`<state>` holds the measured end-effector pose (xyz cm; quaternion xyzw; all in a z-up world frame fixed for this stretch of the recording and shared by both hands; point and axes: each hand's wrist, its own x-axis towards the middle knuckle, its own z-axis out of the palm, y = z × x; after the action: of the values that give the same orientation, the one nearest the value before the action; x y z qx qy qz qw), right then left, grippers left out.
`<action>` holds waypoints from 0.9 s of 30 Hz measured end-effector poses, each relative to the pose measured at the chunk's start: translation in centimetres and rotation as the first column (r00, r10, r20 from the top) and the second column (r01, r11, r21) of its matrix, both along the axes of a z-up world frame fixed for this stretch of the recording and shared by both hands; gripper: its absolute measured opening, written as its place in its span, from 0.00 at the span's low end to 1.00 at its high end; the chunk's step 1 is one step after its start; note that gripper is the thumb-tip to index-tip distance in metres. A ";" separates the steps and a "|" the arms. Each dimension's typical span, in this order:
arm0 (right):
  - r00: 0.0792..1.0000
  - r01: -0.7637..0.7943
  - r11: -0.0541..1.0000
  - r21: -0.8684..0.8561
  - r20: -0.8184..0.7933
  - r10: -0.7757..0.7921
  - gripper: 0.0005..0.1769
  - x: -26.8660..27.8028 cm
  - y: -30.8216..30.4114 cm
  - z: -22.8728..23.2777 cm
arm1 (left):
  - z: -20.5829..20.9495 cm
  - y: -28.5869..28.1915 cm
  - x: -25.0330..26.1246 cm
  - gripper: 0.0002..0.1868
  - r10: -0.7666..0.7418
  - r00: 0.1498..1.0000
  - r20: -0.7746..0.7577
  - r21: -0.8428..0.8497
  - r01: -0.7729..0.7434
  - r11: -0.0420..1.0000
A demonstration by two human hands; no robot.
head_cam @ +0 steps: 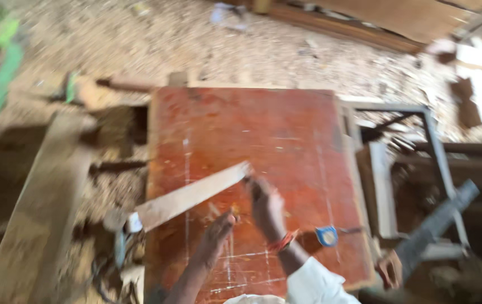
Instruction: The person measures and marks a wooden plank on a workbench using a tape measure, pencil, and try square. They then use a hand saw to cut the plank along the marked line.
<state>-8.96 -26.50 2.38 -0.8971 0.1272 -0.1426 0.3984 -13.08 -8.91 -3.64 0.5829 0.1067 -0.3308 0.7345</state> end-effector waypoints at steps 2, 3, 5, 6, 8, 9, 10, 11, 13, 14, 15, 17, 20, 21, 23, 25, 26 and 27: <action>0.989 -0.049 0.974 0.223 -0.123 0.078 0.14 -4.5 2.0 -0.3 | -0.2 -1.4 0.7 0.31 -0.043 0.999 0.000 -0.009 0.043 0.999; 0.985 -0.169 0.968 0.185 0.009 0.171 0.19 -5.5 2.4 -0.2 | -0.6 -1.8 1.2 0.31 -0.050 0.999 0.005 -0.029 0.050 0.998; 0.969 -0.015 0.937 0.349 -0.225 0.100 0.13 -7.3 2.8 0.6 | -1.3 -2.4 1.8 0.31 -0.069 0.997 -0.025 0.022 0.069 0.997; 0.939 0.066 0.905 0.421 -0.334 0.087 0.10 -8.1 3.0 1.3 | -1.5 -2.5 1.6 0.31 -0.078 0.995 -0.059 0.093 0.083 0.992; 0.907 0.021 0.902 0.432 -0.387 0.165 0.09 -9.5 3.2 2.5 | -1.8 -2.2 1.1 0.27 0.009 0.997 -0.074 0.142 0.002 0.990; 0.886 -0.002 0.900 0.436 -0.417 0.204 0.11 -10.2 3.1 2.9 | -1.8 -2.3 0.3 0.22 0.098 0.994 -0.055 0.104 -0.092 0.990; 0.915 -0.069 0.958 0.280 -0.364 0.172 0.11 -10.8 3.3 3.0 | -1.7 -2.3 -0.1 0.18 0.187 0.982 -0.041 0.062 -0.184 0.981; 0.936 -0.132 0.986 0.106 -0.313 0.159 0.12 -11.5 3.4 3.1 | -1.4 -2.2 0.1 0.17 0.192 0.981 -0.001 0.097 -0.191 0.977; 0.954 -0.110 0.994 0.010 -0.279 0.108 0.15 -12.5 3.3 2.7 | -0.3 -1.8 0.9 0.17 0.204 0.976 0.080 0.163 -0.214 0.963; 0.951 -0.039 0.995 0.095 -0.301 0.066 0.18 -13.1 3.0 2.3 | 0.4 -1.4 1.4 0.17 0.198 0.973 0.115 0.135 -0.213 0.968; 0.944 0.027 0.984 0.177 -0.327 0.033 0.20 -13.6 2.5 1.8 | 1.2 -1.1 1.8 0.16 0.201 0.968 0.149 0.105 -0.218 0.970; 0.942 0.164 0.646 0.746 -0.312 0.121 0.19 -13.1 0.9 0.3 | 2.7 -1.1 2.5 0.17 0.129 0.969 0.210 0.084 -0.150 0.985; 0.896 0.400 0.035 0.916 -0.399 0.194 0.18 -11.9 1.1 -2.4 | 4.5 -2.7 1.7 0.20 -0.029 0.971 0.239 0.083 0.010 0.996; 0.870 0.472 -0.118 0.874 -0.440 0.224 0.18 -11.1 1.1 -3.1 | 5.0 -3.9 1.1 0.19 -0.030 0.973 0.229 0.050 0.019 0.999; 0.924 0.372 -0.232 0.899 -0.332 0.191 0.19 -9.7 1.3 -4.0 | 6.1 -5.8 0.2 0.20 -0.079 0.898 0.434 0.183 -0.002 0.983; 0.936 0.339 -0.278 0.899 -0.295 0.190 0.19 -8.9 0.4 -4.1 | 7.0 -7.0 0.1 0.24 -0.267 0.619 0.739 0.460 -0.174 0.871; 0.927 0.361 -0.268 0.893 -0.313 0.207 0.18 -8.9 -0.5 -4.1 | 7.3 -7.5 0.4 0.23 -0.291 0.418 0.861 0.434 -0.305 0.848; 0.912 0.395 -0.259 0.882 -0.341 0.227 0.18 -9.8 -1.5 -4.1 | 7.3 -7.5 0.3 0.21 -0.327 0.206 0.922 0.385 -0.421 0.821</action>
<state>-18.77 -28.00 -1.68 -0.2208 0.3295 0.1659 0.9029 -12.74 -16.39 3.62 0.8410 -0.2682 0.1853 0.4318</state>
